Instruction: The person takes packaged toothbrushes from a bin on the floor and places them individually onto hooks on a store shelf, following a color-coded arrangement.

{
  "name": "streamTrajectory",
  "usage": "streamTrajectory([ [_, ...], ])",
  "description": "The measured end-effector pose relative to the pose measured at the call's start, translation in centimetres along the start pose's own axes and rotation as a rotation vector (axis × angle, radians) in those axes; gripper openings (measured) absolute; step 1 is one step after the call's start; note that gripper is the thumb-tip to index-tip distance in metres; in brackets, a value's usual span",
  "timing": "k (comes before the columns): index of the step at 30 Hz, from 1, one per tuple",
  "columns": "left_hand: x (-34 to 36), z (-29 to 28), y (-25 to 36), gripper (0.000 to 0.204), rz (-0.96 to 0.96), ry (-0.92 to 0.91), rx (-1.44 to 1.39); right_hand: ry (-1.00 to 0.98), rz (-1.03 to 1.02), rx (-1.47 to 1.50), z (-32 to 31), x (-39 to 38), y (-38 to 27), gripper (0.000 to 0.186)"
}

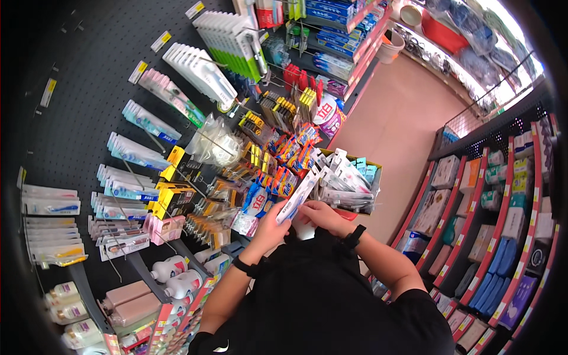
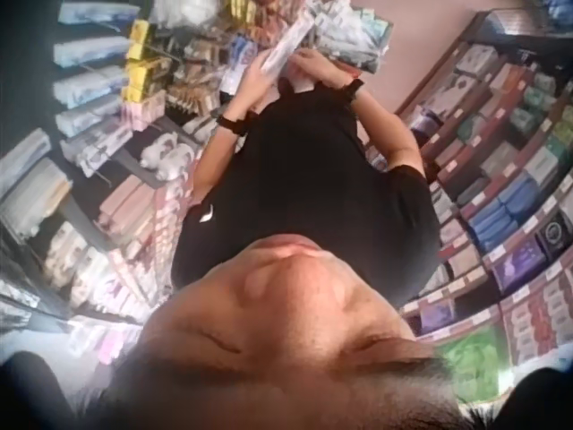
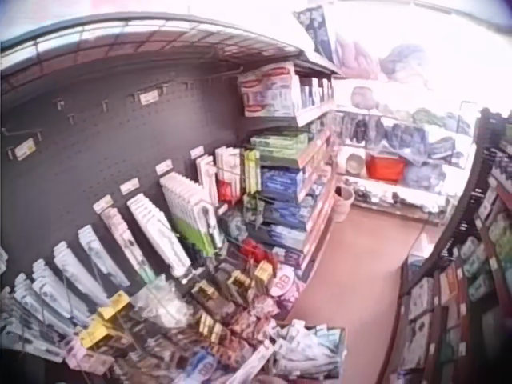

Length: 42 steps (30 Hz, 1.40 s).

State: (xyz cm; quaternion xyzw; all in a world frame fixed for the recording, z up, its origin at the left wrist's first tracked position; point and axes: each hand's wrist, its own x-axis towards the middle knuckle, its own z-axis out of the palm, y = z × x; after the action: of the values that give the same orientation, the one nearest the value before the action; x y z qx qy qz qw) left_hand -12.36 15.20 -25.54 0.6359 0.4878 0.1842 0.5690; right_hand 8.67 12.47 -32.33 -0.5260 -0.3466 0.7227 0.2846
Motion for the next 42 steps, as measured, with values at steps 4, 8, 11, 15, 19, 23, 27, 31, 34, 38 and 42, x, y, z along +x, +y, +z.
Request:
streamTrajectory([
  [4,2.3,1.6,-1.7,0.05,0.06,0.045,0.185,0.007,0.094,0.075,-1.6,1.1,0.5,0.04],
  [8,3.5,2.8,-1.6,0.048,0.126,0.08,0.347,-0.004,0.088,0.077,-2.4,2.6,2.0,0.041],
  [11,4.5,3.4,-3.2,0.046,0.075,0.049,0.357,-0.001,0.125,0.043,-2.7,3.3,2.5,0.041],
  [15,6.1,4.3,-5.5,0.043,0.014,-0.027,0.388,-0.054,0.17,-0.057,-3.9,4.0,3.4,0.042],
  [19,7.4,5.6,-5.9,0.042,-0.057,-0.032,0.403,-0.065,0.195,-0.085,-4.9,4.4,3.7,0.044],
  [23,8.8,6.2,-6.9,0.038,-0.078,-0.055,0.45,-0.074,0.183,-0.089,-5.4,4.5,3.4,0.046],
  [27,9.9,6.9,-8.2,0.036,-0.027,-0.043,0.417,-0.014,0.147,-0.086,-5.5,4.7,3.6,0.061],
  [31,10.5,8.1,-10.1,0.035,-0.035,0.001,0.393,-0.011,0.133,-0.091,-6.3,5.7,5.2,0.069],
  [34,10.9,8.3,-11.3,0.033,-0.047,0.029,0.283,-0.005,0.156,-0.051,-6.1,5.9,4.9,0.063],
  [38,11.6,8.2,-11.8,0.032,-0.033,0.016,0.314,0.046,0.003,-0.348,-5.2,5.5,4.5,0.053],
  [42,11.7,7.9,-10.2,0.032,-0.115,-0.101,0.258,0.181,-0.125,-0.77,-5.2,4.7,4.4,0.038],
])
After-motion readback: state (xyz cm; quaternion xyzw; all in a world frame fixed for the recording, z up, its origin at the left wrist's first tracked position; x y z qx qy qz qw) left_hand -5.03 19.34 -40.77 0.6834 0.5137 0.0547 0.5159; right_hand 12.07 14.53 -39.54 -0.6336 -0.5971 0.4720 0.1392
